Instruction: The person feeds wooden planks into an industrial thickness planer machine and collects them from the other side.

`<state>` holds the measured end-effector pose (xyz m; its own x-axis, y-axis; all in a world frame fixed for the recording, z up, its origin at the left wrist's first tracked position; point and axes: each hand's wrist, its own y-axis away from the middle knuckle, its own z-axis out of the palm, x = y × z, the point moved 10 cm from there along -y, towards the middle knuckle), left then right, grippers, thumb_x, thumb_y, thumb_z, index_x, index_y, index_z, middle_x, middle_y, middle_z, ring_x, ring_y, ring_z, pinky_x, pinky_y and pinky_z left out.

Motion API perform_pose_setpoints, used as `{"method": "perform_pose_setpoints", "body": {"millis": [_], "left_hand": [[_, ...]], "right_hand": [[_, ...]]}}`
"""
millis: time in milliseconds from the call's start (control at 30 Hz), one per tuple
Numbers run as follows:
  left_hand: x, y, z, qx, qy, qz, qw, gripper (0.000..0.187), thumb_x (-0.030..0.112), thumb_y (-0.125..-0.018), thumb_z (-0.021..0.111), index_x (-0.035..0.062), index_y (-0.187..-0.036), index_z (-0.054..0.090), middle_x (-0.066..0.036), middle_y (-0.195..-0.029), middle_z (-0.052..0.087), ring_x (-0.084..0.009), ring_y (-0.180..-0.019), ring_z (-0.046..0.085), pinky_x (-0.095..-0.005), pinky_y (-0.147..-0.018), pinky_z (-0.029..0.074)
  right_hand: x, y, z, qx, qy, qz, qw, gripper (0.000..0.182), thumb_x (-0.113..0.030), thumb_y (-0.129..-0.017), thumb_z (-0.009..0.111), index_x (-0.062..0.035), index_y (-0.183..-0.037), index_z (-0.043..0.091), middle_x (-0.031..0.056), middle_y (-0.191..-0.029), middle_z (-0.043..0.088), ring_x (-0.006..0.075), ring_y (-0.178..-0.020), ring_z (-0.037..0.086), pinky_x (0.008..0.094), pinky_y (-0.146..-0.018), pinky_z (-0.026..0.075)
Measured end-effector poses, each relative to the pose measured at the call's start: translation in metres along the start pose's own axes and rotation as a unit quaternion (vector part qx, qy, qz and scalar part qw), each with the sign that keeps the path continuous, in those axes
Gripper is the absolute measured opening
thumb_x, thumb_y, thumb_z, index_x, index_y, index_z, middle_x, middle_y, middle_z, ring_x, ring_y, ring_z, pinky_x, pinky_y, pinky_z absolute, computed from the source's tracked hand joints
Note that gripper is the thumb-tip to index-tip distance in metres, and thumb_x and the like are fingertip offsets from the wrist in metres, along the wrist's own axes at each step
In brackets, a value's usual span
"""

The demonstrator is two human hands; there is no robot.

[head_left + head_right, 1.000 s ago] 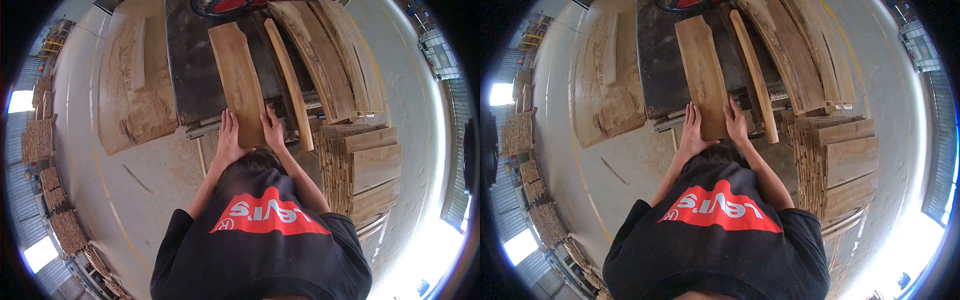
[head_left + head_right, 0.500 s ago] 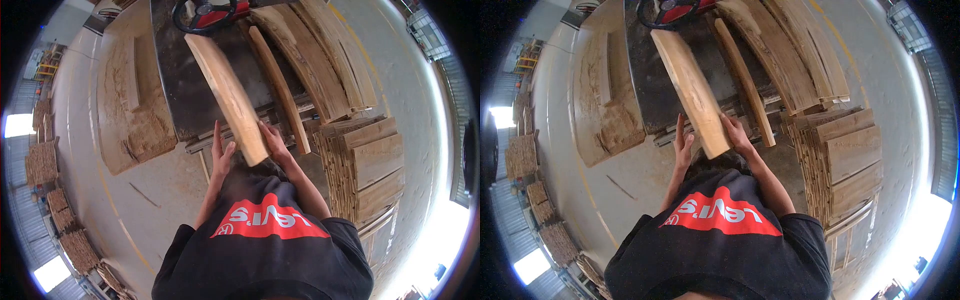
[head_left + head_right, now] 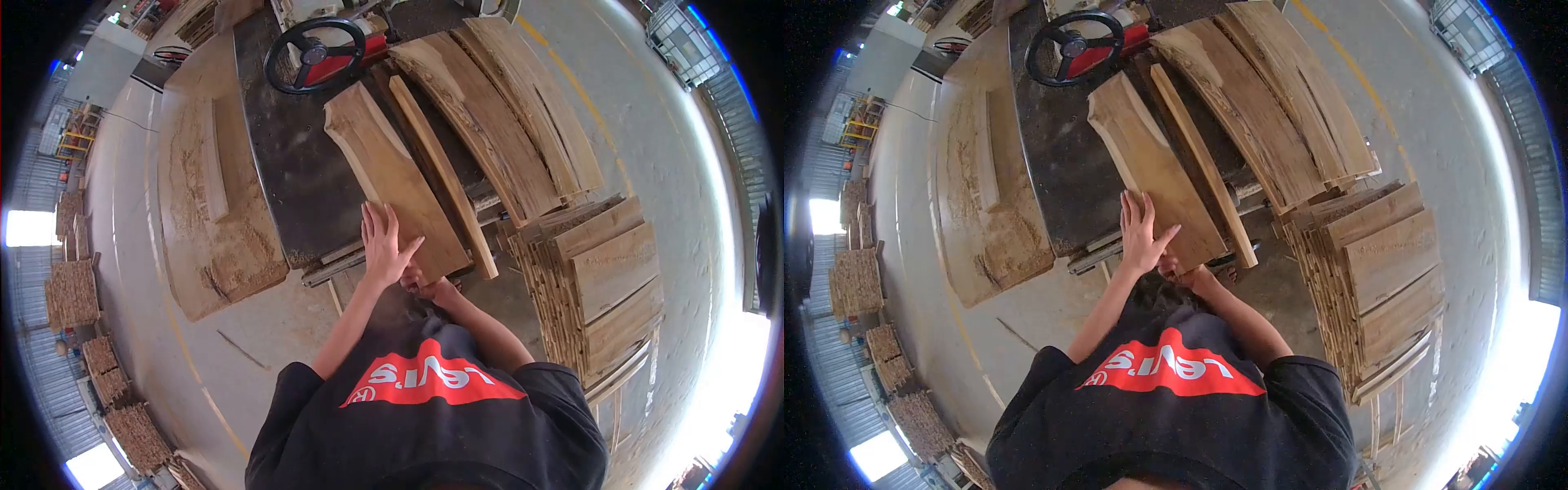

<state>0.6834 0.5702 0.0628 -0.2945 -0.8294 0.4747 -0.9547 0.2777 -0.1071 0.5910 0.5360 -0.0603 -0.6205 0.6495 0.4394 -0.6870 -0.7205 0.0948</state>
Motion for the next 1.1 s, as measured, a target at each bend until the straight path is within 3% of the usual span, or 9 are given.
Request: {"method": "perform_pose_setpoints", "body": {"millis": [100, 267, 367, 467, 567, 700, 800, 967, 1100], "left_hand": [[-0.012, -0.023, 0.003, -0.025, -0.037, -0.013, 0.999, 0.099, 0.057, -0.096, 0.072, -0.0049, -0.162, 0.032, -0.044, -0.167, 0.013, -0.0583, -0.158, 0.011, -0.0653, -0.125, 0.021], [-0.034, -0.059, 0.004, -0.009, -0.059, -0.031, 0.998, 0.100, 0.059, -0.093, 0.075, -0.0039, -0.161, 0.037, -0.042, -0.168, 0.015, -0.0553, -0.160, 0.012, -0.0653, -0.126, 0.022], [-0.045, -0.082, -0.002, 0.000, -0.059, -0.031, 0.998, 0.101, 0.058, -0.091, 0.076, -0.0046, -0.160, 0.036, -0.043, -0.167, 0.017, -0.0564, -0.159, 0.013, -0.0654, -0.125, 0.022], [-0.061, -0.115, -0.013, -0.008, -0.069, -0.055, 0.996, 0.103, 0.062, -0.092, 0.073, -0.0040, -0.161, 0.036, -0.044, -0.166, 0.018, -0.0567, -0.159, 0.014, -0.0652, -0.125, 0.022], [-0.074, -0.148, -0.013, -0.046, -0.133, -0.082, 0.987, 0.096, 0.062, -0.095, 0.068, -0.0027, -0.160, 0.040, -0.041, -0.168, 0.020, -0.0534, -0.160, 0.016, -0.0637, -0.126, 0.022], [-0.088, -0.167, -0.011, -0.098, -0.149, -0.098, 0.979, 0.083, 0.057, -0.101, 0.062, 0.0002, -0.159, 0.045, -0.039, -0.168, 0.023, -0.0511, -0.160, 0.019, -0.0627, -0.127, 0.022], [-0.103, -0.175, -0.029, -0.036, -0.090, -0.067, 0.993, 0.077, 0.057, -0.106, 0.053, 0.0027, -0.160, 0.046, -0.038, -0.167, 0.027, -0.0501, -0.160, 0.020, -0.0601, -0.127, 0.025], [-0.159, -0.175, -0.091, 0.134, -0.006, 0.005, 0.991, 0.058, 0.031, -0.096, 0.077, 0.0076, -0.147, 0.061, -0.025, -0.166, 0.040, -0.0436, -0.160, 0.024, -0.0558, -0.126, 0.030], [-0.254, -0.105, -0.176, 0.274, -0.071, -0.175, 0.943, 0.061, 0.036, -0.093, 0.078, 0.0046, -0.143, 0.063, -0.026, -0.163, 0.042, -0.0473, -0.157, 0.028, -0.0584, -0.126, 0.028]], "right_hand": [[-0.020, 0.020, -0.050, 0.291, 0.151, -0.096, 0.940, 0.048, -0.045, -0.112, 0.046, -0.0021, -0.120, 0.068, 0.0094, -0.100, 0.075, 0.0257, -0.084, 0.074, 0.0338, -0.073, 0.059], [-0.039, 0.033, -0.070, 0.363, 0.380, 0.003, 0.851, 0.045, -0.039, -0.112, 0.049, -0.0012, -0.116, 0.072, 0.0112, -0.100, 0.080, 0.0259, -0.093, 0.079, 0.0357, -0.079, 0.061], [-0.051, 0.029, 0.001, 0.298, 0.733, -0.032, 0.611, 0.037, -0.030, -0.109, 0.056, 0.0009, -0.099, 0.074, 0.0129, -0.085, 0.079, 0.0245, -0.080, 0.079, 0.0353, -0.076, 0.060], [-0.045, 0.008, 0.130, 0.254, 0.820, -0.194, 0.475, 0.031, -0.022, -0.105, 0.064, 0.0019, -0.087, 0.072, 0.0196, -0.077, 0.075, 0.0279, -0.069, 0.077, 0.0378, -0.072, 0.058], [-0.055, -0.029, 0.209, 0.196, 0.874, -0.392, 0.210, 0.012, -0.012, -0.096, 0.068, -0.0012, -0.091, 0.067, 0.0218, -0.082, 0.069, 0.0422, -0.076, 0.071, 0.0483, -0.065, 0.055], [-0.088, -0.090, 0.217, 0.158, 0.872, -0.440, 0.147, 0.011, -0.012, -0.088, 0.072, -0.0047, -0.088, 0.064, 0.0186, -0.086, 0.069, 0.0435, -0.080, 0.068, 0.0507, -0.066, 0.055], [-0.102, -0.119, 0.222, 0.151, 0.882, -0.434, 0.101, 0.012, -0.013, -0.085, 0.075, -0.0064, -0.088, 0.066, 0.0173, -0.086, 0.069, 0.0420, -0.080, 0.069, 0.0504, -0.067, 0.055], [-0.101, -0.155, 0.253, 0.085, 0.866, -0.492, 0.041, 0.022, -0.014, -0.100, 0.069, -0.0052, -0.081, 0.063, 0.0143, -0.072, 0.065, 0.0356, -0.064, 0.066, 0.0436, -0.057, 0.052], [-0.126, -0.182, 0.246, 0.101, 0.878, -0.466, 0.037, 0.031, -0.015, -0.102, 0.069, -0.0055, -0.074, 0.058, 0.0124, -0.064, 0.058, 0.0332, -0.055, 0.060, 0.0427, -0.051, 0.047]]}}
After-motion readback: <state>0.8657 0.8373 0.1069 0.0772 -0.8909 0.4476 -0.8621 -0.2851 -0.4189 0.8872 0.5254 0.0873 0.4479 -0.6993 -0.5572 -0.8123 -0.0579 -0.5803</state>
